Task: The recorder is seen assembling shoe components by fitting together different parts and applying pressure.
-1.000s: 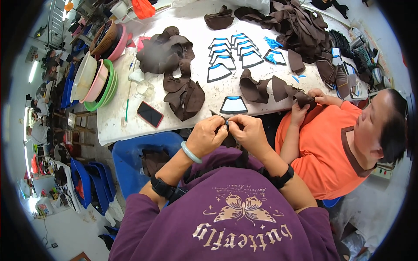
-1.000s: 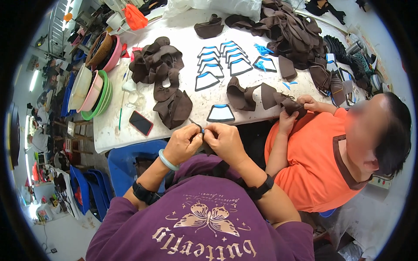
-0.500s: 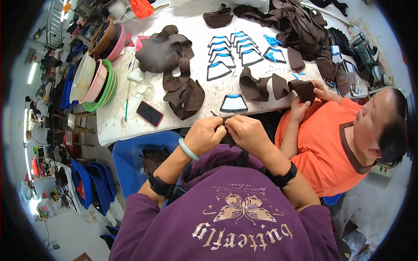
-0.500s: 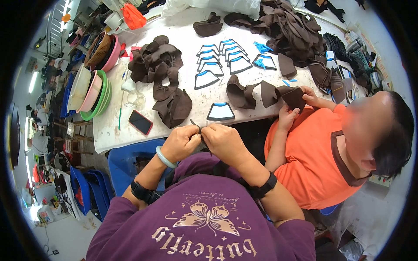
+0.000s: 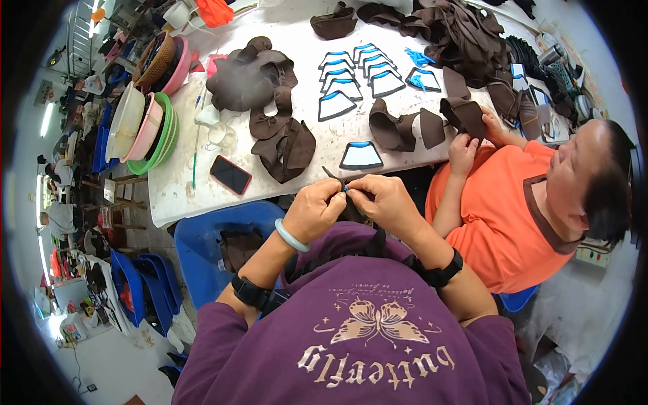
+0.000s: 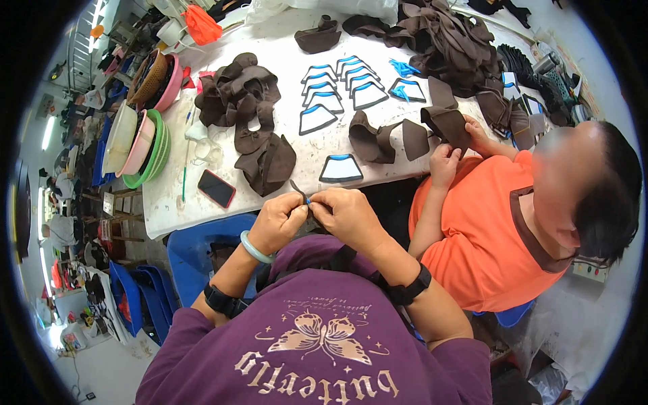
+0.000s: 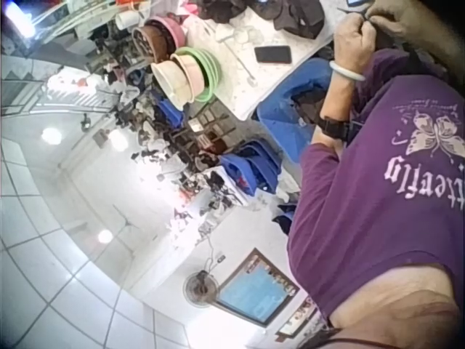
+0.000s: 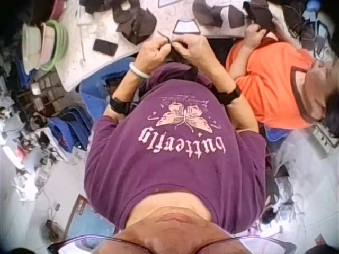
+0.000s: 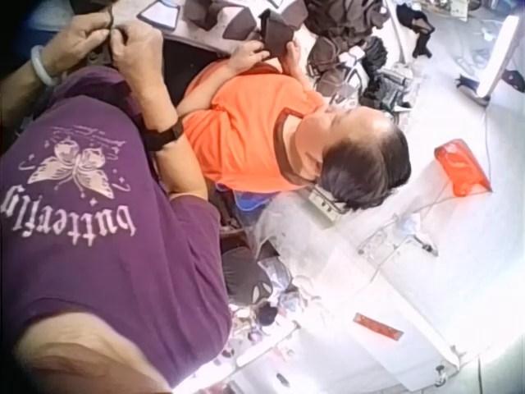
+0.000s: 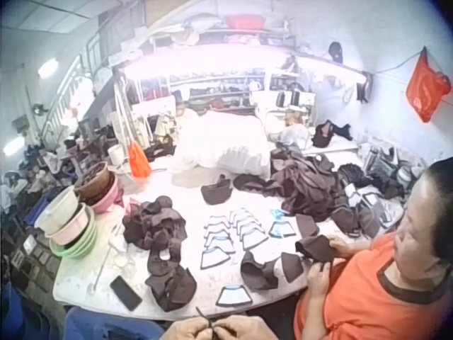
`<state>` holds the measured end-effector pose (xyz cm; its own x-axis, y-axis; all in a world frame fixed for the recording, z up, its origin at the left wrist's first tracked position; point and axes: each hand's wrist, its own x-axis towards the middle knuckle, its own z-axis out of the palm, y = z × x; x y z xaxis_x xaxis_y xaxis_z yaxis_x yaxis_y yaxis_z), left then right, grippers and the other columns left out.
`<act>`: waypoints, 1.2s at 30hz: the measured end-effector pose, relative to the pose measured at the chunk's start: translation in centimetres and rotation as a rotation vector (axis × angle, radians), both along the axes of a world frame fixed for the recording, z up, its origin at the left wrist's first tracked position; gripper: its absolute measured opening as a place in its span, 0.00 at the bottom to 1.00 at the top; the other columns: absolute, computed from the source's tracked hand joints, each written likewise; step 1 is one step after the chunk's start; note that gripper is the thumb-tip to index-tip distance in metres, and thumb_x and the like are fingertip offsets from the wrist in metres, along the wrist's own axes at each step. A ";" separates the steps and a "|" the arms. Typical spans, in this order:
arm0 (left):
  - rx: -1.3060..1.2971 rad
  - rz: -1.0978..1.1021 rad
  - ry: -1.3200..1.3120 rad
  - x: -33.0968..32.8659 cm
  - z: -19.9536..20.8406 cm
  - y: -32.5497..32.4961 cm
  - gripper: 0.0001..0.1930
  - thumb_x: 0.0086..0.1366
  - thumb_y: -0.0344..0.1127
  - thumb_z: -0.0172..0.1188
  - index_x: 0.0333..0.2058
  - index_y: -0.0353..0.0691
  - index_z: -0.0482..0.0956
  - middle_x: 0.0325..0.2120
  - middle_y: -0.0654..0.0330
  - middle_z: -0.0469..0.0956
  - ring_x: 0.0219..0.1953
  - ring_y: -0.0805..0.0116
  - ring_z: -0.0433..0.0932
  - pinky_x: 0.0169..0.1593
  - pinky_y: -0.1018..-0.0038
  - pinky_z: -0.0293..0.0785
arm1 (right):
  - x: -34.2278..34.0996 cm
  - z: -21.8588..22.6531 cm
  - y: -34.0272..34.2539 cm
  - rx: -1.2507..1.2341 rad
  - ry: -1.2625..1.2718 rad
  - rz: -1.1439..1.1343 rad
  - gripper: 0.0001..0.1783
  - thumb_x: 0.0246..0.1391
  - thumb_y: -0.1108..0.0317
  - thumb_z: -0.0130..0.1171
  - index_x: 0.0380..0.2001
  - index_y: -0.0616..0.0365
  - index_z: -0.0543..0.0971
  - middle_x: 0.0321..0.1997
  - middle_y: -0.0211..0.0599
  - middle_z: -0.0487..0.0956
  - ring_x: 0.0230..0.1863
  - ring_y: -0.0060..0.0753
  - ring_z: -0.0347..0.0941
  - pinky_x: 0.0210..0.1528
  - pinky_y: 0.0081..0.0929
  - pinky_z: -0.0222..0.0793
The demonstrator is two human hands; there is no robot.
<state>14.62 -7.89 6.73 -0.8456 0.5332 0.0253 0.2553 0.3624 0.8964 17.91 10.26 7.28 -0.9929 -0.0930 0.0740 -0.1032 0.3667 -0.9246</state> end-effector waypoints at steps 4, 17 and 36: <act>-0.089 -0.079 0.260 0.2 0.1 0.1 0.07 0.57 0.29 0.53 0.23 0.31 0.70 0.19 0.50 0.69 0.22 0.54 0.70 0.29 0.65 0.67 | 0.0 -0.5 0.1 0.313 0.235 0.108 0.07 0.50 0.72 0.60 0.30 0.66 0.81 0.27 0.43 0.80 0.23 0.37 0.77 0.27 0.27 0.72; -0.100 -0.145 0.351 1.0 -1.0 0.1 0.04 0.55 0.26 0.53 0.24 0.32 0.71 0.21 0.51 0.70 0.26 0.52 0.71 0.32 0.63 0.69 | 0.9 -1.7 -0.6 -0.106 -0.321 -0.097 0.10 0.44 0.69 0.58 0.25 0.67 0.82 0.17 0.42 0.79 0.19 0.23 0.75 0.26 0.23 0.71; -0.010 0.120 0.079 2.8 -0.8 1.1 0.09 0.62 0.32 0.54 0.26 0.31 0.72 0.18 0.55 0.70 0.20 0.68 0.68 0.27 0.72 0.65 | 2.0 -0.9 0.6 -0.208 -0.310 -0.056 0.11 0.49 0.70 0.62 0.33 0.68 0.82 0.25 0.42 0.83 0.26 0.21 0.78 0.31 0.21 0.74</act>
